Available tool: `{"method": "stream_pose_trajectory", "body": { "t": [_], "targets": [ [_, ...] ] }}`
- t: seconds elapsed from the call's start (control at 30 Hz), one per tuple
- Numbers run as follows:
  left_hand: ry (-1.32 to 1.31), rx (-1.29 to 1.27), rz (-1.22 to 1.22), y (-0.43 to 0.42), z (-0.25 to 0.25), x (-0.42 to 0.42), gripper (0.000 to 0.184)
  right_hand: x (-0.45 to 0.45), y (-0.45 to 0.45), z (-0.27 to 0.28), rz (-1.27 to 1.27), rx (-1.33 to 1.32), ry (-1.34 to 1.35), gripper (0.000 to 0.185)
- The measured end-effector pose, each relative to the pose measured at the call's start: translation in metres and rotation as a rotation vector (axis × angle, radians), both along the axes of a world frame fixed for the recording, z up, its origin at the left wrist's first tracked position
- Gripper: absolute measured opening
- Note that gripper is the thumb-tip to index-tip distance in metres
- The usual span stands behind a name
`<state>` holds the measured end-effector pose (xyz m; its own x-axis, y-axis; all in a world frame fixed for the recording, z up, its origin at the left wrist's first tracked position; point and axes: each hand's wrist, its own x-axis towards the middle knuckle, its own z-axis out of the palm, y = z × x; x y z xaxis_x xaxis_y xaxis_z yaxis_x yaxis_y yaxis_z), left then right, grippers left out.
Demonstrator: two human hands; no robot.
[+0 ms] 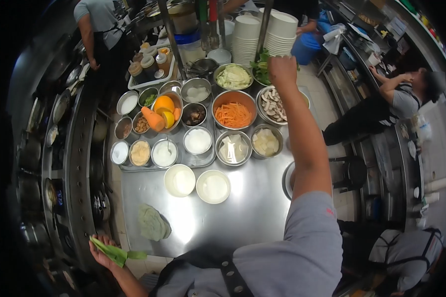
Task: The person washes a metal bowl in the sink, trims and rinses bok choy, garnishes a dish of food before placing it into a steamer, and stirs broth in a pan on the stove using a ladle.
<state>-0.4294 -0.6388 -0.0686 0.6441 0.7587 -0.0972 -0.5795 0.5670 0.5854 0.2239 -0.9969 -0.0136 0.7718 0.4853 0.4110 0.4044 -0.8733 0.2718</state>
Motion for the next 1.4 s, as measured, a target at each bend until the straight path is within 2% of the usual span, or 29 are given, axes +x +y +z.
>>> {"method": "stream_pose_trajectory", "body": {
  "t": [0.13,0.17,0.27,0.4,0.43,0.47,0.5,0.53,0.57,0.6,0.63,0.67,0.73,0.77,0.8,0.83,0.87,0.9,0.93,1.0,1.1,1.17,1.23,1.27,1.3,1.4],
  "targets": [
    [0.197,0.084,0.127,0.003,-0.026,-0.048,0.025,0.074,0.022,-0.053,0.078,-0.321,-0.064,0.016],
    [0.232,0.048,0.192,0.001,-0.028,-0.053,0.025,0.086,0.033,-0.068,0.046,-0.365,0.002,0.018],
    [0.25,0.087,0.141,0.002,-0.027,-0.058,0.027,0.101,0.05,-0.095,0.08,-0.442,0.113,0.02],
    [0.28,0.088,0.178,0.001,-0.018,-0.044,0.028,0.1,0.041,-0.068,0.118,-0.047,0.396,0.023],
    [0.287,0.078,0.185,0.003,-0.019,-0.046,0.028,0.12,0.027,-0.078,0.159,0.263,0.436,0.031],
    [0.295,0.068,0.195,0.004,-0.019,-0.048,0.028,0.11,0.026,-0.058,0.121,0.368,0.454,0.032],
    [0.283,0.055,0.174,0.01,-0.021,-0.051,0.029,0.104,0.024,-0.048,0.159,0.389,0.337,0.032],
    [0.27,0.041,0.165,0.018,-0.025,-0.053,0.03,0.079,0.03,-0.023,0.126,0.395,0.31,0.034],
    [0.26,0.027,0.175,0.019,-0.026,-0.057,0.031,0.071,0.029,-0.026,0.183,0.558,0.187,0.034],
    [0.151,0.065,0.05,0.022,-0.022,-0.049,0.032,0.046,0.038,-0.009,0.238,0.607,0.275,0.034],
    [0.1,0.022,0.071,0.022,-0.02,-0.043,0.034,0.012,0.048,0.006,0.272,0.706,0.406,0.034],
    [0.188,-0.022,0.197,0.016,-0.01,-0.026,0.037,-0.038,0.06,0.019,0.372,0.961,0.613,0.034],
    [0.093,-0.06,0.213,0.018,-0.019,-0.007,0.038,-0.133,0.074,0.043,0.489,0.928,0.672,0.031],
    [0.037,-0.07,0.15,0.019,-0.013,0.004,0.035,-0.172,0.08,0.039,0.434,0.967,0.799,0.028],
    [0.027,-0.109,0.158,0.017,-0.018,0.013,0.033,-0.227,0.09,0.04,0.625,0.976,0.928,0.023],
    [-0.07,-0.067,0.106,0.019,-0.031,0.019,0.034,-0.262,0.1,0.026,0.826,0.877,1.007,0.02],
    [-0.137,-0.057,0.072,0.02,-0.039,0.026,0.032,-0.306,0.121,0.021,0.847,0.751,1.2,0.023],
    [-0.195,-0.142,0.088,0.017,-0.036,0.035,0.03,-0.346,0.144,0.0,0.966,0.764,1.383,0.027],
    [-0.288,-0.215,0.012,0.019,-0.037,0.042,0.027,-0.383,0.169,-0.015,0.957,0.715,1.593,0.032],
    [-0.35,-0.226,-0.032,0.015,-0.035,0.04,0.025,-0.457,0.207,-0.042,0.739,0.699,1.873,0.035],
    [-0.267,-0.15,-0.072,0.029,-0.042,0.018,0.022,-0.514,0.253,-0.07,0.672,0.511,2.222,0.034],
    [-0.234,-0.095,-0.125,0.05,-0.044,-0.012,0.023,-0.548,0.283,-0.072,0.557,0.503,2.329,0.032],
    [-0.256,-0.069,-0.047,0.083,-0.045,-0.047,0.02,-0.586,0.319,-0.075,0.431,0.545,2.379,0.028],
    [-0.271,-0.059,-0.017,0.102,-0.046,-0.067,0.019,-0.603,0.339,-0.08,0.45,0.572,2.334,0.026],
    [-0.342,-0.05,-0.048,0.13,-0.05,-0.096,0.027,-0.621,0.361,-0.085,0.468,0.607,2.294,0.024],
    [-0.329,0.047,0.067,0.21,-0.047,-0.175,0.033,-0.672,0.424,-0.084,0.525,0.661,2.129,0.025]
  ]
}}
